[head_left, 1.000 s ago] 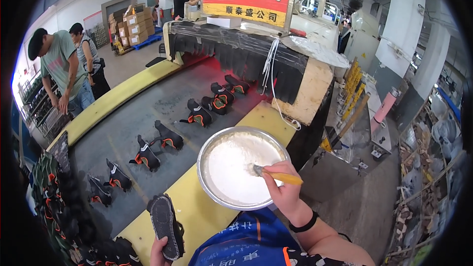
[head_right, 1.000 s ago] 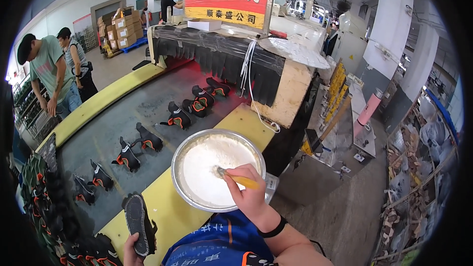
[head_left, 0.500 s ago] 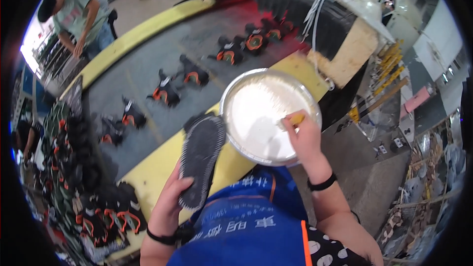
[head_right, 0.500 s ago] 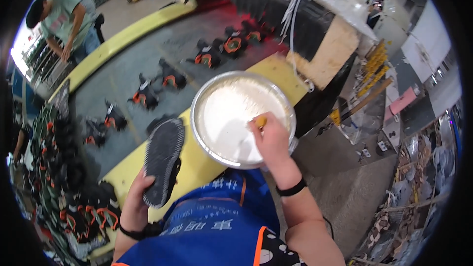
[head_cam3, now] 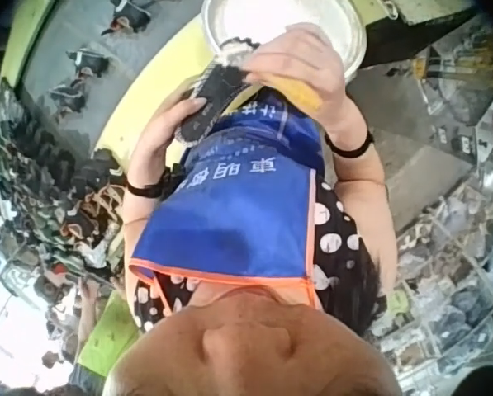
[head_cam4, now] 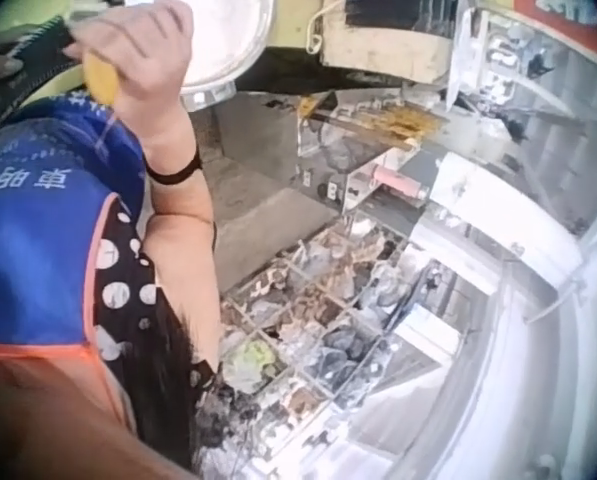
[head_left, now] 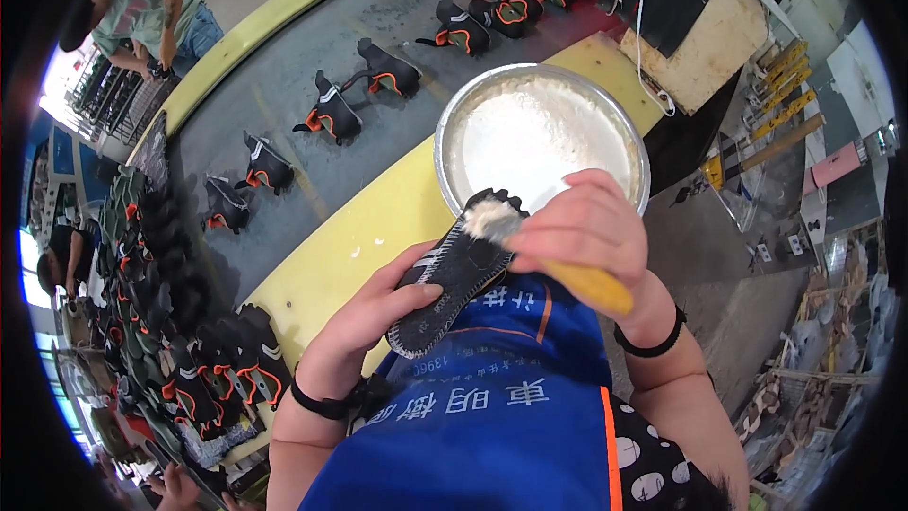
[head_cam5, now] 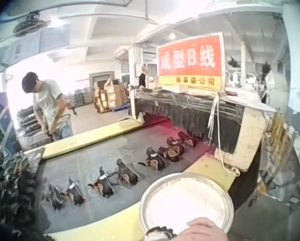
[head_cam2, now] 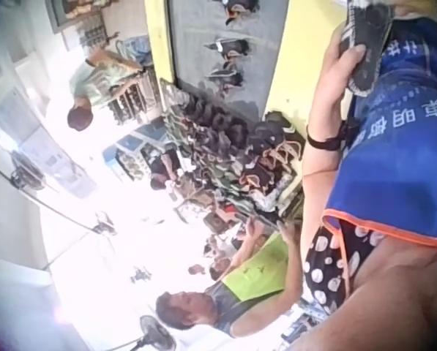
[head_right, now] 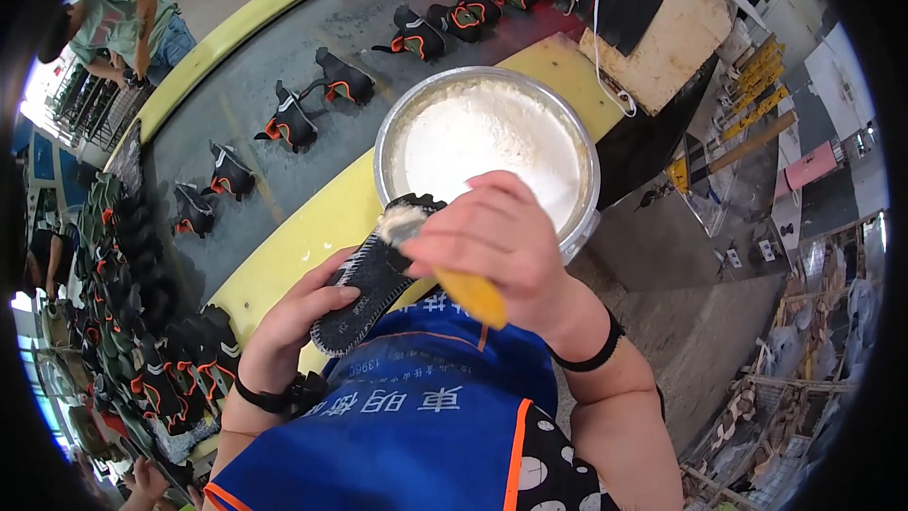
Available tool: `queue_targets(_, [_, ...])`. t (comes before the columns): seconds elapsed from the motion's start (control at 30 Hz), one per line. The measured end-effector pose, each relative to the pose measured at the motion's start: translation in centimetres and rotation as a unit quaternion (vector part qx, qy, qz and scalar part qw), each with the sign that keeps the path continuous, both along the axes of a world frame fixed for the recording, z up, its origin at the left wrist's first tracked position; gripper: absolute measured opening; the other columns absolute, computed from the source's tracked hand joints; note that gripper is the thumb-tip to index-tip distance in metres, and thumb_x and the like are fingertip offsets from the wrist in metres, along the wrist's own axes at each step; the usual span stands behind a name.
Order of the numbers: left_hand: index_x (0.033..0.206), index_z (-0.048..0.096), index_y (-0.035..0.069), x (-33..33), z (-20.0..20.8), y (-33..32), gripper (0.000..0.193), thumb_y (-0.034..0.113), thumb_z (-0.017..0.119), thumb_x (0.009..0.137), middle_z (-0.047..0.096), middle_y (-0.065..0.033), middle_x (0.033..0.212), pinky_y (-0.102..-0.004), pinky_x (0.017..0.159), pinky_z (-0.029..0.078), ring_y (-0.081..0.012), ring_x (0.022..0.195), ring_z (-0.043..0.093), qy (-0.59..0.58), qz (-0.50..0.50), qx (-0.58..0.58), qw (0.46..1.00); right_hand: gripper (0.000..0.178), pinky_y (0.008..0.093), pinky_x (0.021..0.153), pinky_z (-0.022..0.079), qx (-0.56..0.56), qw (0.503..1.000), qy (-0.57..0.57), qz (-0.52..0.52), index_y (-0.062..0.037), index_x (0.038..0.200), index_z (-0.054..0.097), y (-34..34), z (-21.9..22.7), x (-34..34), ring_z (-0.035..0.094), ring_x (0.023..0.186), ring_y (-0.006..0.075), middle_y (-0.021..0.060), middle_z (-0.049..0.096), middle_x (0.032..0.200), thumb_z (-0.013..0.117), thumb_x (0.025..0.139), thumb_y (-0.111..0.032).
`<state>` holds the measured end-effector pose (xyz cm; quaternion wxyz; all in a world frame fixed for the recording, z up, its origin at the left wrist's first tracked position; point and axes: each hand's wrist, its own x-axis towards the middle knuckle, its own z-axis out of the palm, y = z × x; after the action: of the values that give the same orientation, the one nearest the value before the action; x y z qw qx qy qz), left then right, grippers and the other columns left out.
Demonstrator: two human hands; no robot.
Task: The recorder uses a brush to apply glue to the bottom of shoe soles and then places the shoes onto a conveyor belt.
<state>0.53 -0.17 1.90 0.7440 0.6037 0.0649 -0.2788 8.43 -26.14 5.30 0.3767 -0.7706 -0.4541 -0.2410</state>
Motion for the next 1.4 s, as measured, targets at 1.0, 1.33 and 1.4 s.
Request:
queue_targets(1.0, [0.146,0.039,-0.003,-2.5,-2.5,1.3,0.067,0.015,0.059,0.085,0.055,-0.0154,0.135,-0.0329,0.106,0.040,-0.0215,0.123,0.054,-0.062,0.030,-0.020,0.997,0.013,0.0264,0.050,0.043,0.092,0.968,0.178,-0.150,-0.0026,0.082,0.060,3.1,-3.1,-1.4,0.058,0.052,0.0143,0.0041,0.060,0.066,0.072,0.087,-0.005])
queue_targets(1.33, [0.149,0.033,0.000,-2.8,-3.3,0.7,0.070,0.011,0.059,0.086,0.053,-0.0154,0.136,-0.0347,0.105,0.042,-0.0221,0.123,0.054,-0.077,0.108,-0.026,0.991,0.019,0.0243,0.048,0.040,0.193,0.935,0.261,-0.145,-0.0036,0.080,0.056,4.1,-3.7,-2.0,0.052,0.051,0.0053,0.0017,0.057,0.061,0.069,0.092,-0.009])
queue_targets(1.4, [0.150,0.032,0.000,-2.5,-3.7,0.3,0.074,0.017,0.060,0.084,0.054,-0.0158,0.136,-0.0347,0.102,0.045,-0.0226,0.122,0.055,-0.106,0.120,-0.008,0.987,0.018,0.0242,0.048,0.039,0.174,0.933,0.272,-0.159,-0.0033,0.080,0.056,4.3,-3.8,-2.8,0.051,0.051,0.0066,0.0020,0.057,0.061,0.069,0.092,-0.008])
